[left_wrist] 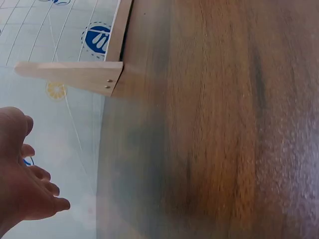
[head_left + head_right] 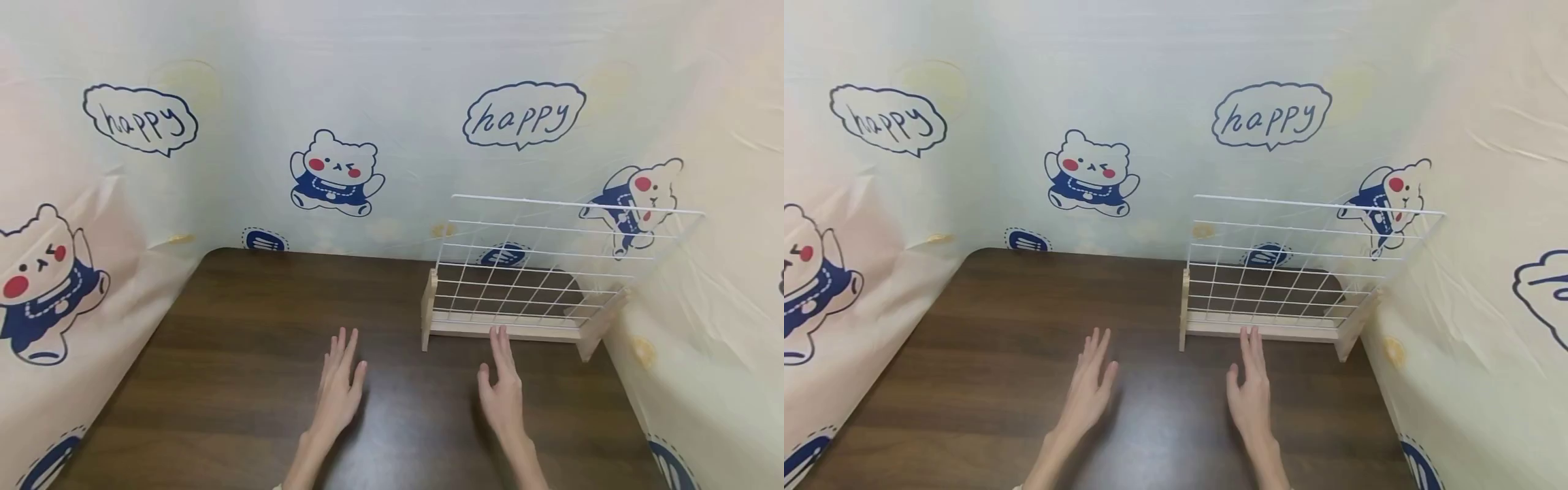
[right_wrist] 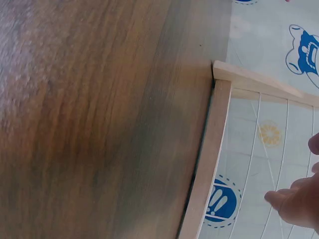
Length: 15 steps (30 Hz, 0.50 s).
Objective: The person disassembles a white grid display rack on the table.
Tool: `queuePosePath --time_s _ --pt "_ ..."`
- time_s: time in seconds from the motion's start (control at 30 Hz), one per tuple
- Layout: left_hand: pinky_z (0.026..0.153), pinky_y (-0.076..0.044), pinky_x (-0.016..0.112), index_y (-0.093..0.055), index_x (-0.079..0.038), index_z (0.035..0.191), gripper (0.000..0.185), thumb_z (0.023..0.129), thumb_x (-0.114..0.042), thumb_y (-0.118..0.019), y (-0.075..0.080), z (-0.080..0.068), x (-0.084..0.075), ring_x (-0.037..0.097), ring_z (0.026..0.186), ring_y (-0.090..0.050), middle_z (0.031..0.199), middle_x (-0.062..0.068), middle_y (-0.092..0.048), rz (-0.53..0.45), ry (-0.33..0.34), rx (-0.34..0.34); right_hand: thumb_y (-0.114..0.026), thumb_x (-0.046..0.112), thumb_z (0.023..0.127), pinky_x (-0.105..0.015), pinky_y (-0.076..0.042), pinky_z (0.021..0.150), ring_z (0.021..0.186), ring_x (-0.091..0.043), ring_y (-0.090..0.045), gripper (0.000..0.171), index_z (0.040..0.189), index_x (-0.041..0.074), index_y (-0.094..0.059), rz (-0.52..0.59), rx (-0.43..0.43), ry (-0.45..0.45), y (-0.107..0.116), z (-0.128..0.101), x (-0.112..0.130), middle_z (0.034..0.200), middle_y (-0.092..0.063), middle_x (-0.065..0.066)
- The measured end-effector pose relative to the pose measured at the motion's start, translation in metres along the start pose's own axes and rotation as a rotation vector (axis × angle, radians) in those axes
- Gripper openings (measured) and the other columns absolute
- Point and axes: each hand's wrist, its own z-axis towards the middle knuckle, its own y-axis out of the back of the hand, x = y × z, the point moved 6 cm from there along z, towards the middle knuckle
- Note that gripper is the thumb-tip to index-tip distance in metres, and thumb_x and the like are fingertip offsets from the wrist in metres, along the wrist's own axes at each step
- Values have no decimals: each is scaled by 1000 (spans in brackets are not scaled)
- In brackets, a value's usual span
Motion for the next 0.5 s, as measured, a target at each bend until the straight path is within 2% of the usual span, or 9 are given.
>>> queuePosePath --time_s 0.07,0.2,0.37,0.5 --pt "112 -19 64 -26 -14 154 59 101 -18 -53 -1 1 -2 37 146 -14 160 13 -16 -6 -22 0 -54 -20 80 -11 -26 108 137 -36 -37 73 146 7 -42 29 -39 17 3 1 -1 154 -33 -12" --pt "111 -20 65 -28 -13 153 60 100 -17 -55 -10 5 -6 38 146 -15 160 14 -15 -40 -70 46 -51 -26 75 -10 -37 100 129 -30 -49 69 139 1 -51 84 -109 47 13 4 -5 146 -45 -17" --pt "108 -22 67 -32 -11 151 55 101 -21 -53 -22 15 -15 37 145 -19 160 10 -18 -179 -113 113 -50 -31 75 -15 -42 98 121 -20 -57 58 128 -8 -57 124 -181 65 35 17 -8 132 -56 -25" --pt "105 -27 69 -41 -8 147 50 100 -17 -55 -28 27 -24 39 141 -29 157 11 -27 -261 -180 108 -51 -29 78 -15 -49 90 104 -22 -63 44 119 -14 -59 130 -200 43 59 36 -3 116 -62 -29"
